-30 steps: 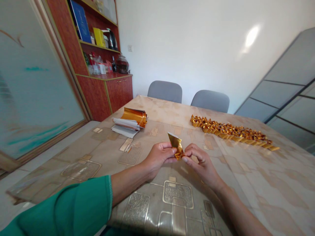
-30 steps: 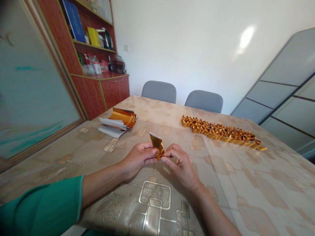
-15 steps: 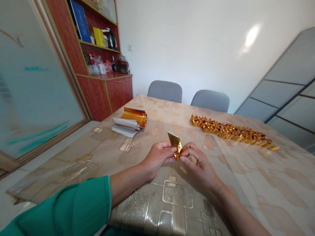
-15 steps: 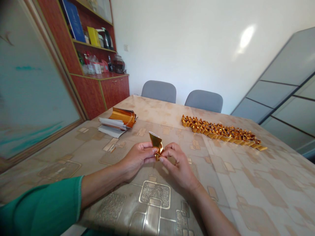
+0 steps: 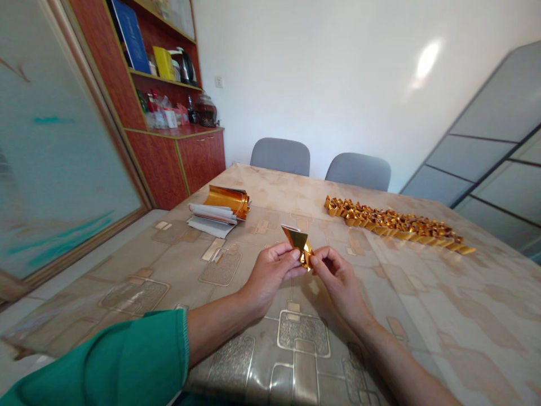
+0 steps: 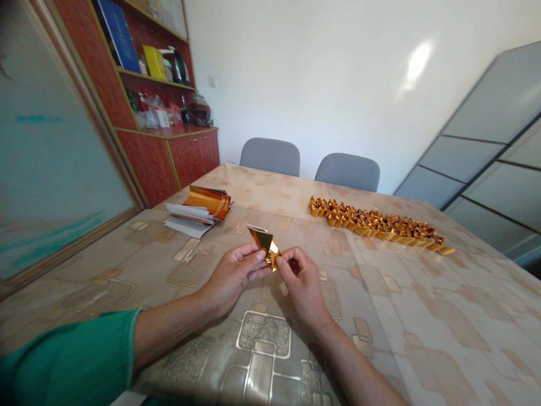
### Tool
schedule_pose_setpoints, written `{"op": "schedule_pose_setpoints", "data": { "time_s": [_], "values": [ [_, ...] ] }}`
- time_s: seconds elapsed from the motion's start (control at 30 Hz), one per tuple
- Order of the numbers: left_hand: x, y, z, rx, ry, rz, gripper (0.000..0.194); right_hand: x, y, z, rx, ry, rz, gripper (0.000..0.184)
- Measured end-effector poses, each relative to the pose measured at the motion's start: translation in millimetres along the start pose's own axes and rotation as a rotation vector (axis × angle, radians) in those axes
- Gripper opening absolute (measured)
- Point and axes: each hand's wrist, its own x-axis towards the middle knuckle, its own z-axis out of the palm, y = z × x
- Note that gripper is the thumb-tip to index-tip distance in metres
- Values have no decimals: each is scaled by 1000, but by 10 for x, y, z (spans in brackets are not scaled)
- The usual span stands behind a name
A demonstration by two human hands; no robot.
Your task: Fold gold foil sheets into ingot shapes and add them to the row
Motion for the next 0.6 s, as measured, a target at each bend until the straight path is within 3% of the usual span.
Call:
{"op": "schedule_pose_setpoints", "data": {
  "time_s": [0.27,0.6],
  "values": [
    [-15,4,17,91,-54,35,30,-18,-31,20,-107,28,-88,20],
    [-14,-16,-9,14,-61,-80,28,-11,-65,-4,-269,21,-175,22]
  ]
}}
